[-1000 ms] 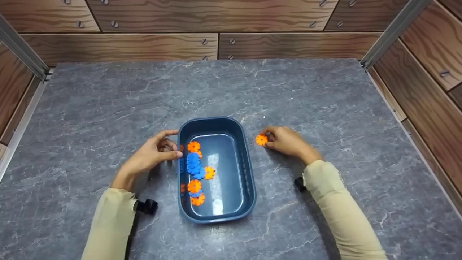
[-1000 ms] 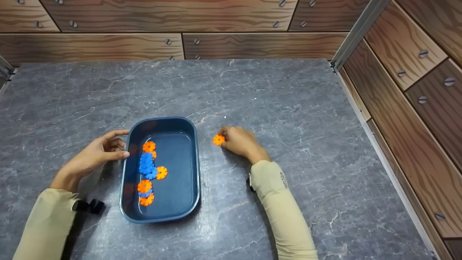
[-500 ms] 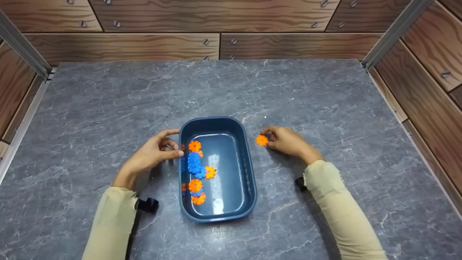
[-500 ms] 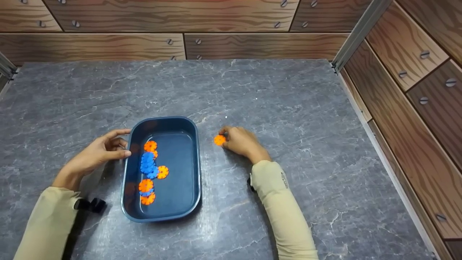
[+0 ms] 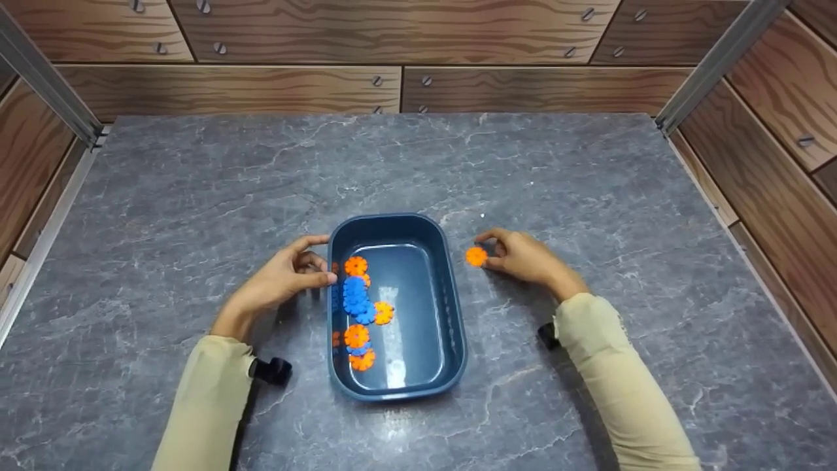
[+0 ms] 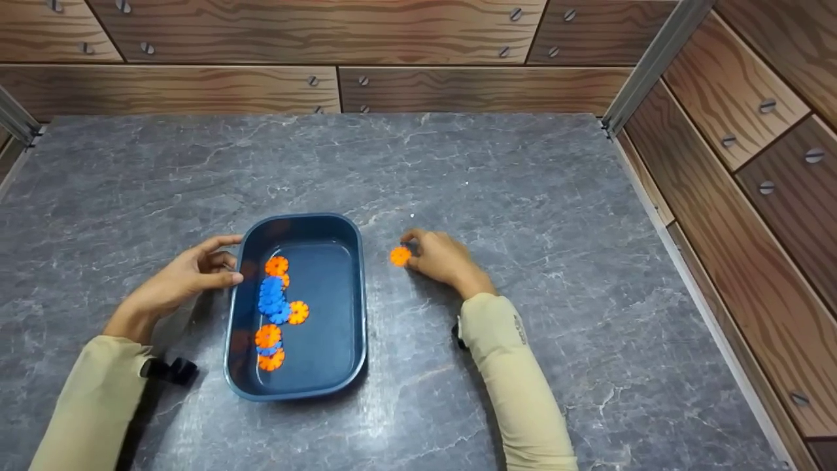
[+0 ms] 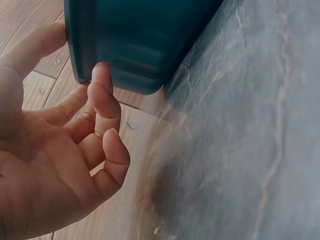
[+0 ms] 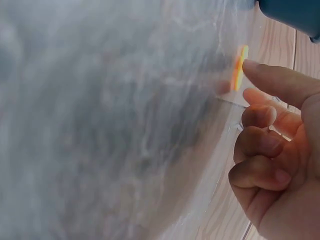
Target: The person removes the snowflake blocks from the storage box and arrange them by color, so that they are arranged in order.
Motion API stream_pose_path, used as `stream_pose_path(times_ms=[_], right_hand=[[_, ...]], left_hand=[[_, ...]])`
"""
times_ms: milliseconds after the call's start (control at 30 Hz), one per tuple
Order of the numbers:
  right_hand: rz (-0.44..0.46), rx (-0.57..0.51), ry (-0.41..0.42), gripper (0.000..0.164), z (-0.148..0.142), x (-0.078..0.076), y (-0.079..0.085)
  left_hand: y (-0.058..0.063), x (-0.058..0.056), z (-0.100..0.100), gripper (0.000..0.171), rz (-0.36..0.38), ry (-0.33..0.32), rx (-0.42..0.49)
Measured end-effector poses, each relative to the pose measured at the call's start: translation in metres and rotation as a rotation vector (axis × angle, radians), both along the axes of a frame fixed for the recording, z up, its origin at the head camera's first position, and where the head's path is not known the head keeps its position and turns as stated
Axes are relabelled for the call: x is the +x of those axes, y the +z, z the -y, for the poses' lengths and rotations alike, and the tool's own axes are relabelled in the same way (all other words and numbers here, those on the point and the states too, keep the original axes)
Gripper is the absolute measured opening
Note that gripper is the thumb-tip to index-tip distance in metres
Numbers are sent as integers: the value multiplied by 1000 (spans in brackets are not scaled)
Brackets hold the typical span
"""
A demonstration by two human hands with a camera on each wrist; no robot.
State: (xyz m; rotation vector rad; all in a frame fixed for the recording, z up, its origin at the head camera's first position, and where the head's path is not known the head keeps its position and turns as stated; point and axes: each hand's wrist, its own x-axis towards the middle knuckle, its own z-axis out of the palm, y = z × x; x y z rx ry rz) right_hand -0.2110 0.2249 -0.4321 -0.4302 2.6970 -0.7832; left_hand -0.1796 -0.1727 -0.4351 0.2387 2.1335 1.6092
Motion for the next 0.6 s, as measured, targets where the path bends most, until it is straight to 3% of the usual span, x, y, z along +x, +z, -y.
stream_pose_path(times_ms=[300,600], right_hand=[[17,-207,-57,46,-5,2,12],[13,-285,-33,50,4,9,30]], left_hand=[[0,0,-1,73,3,3,0],[0,1,-1,71,11,0,43]])
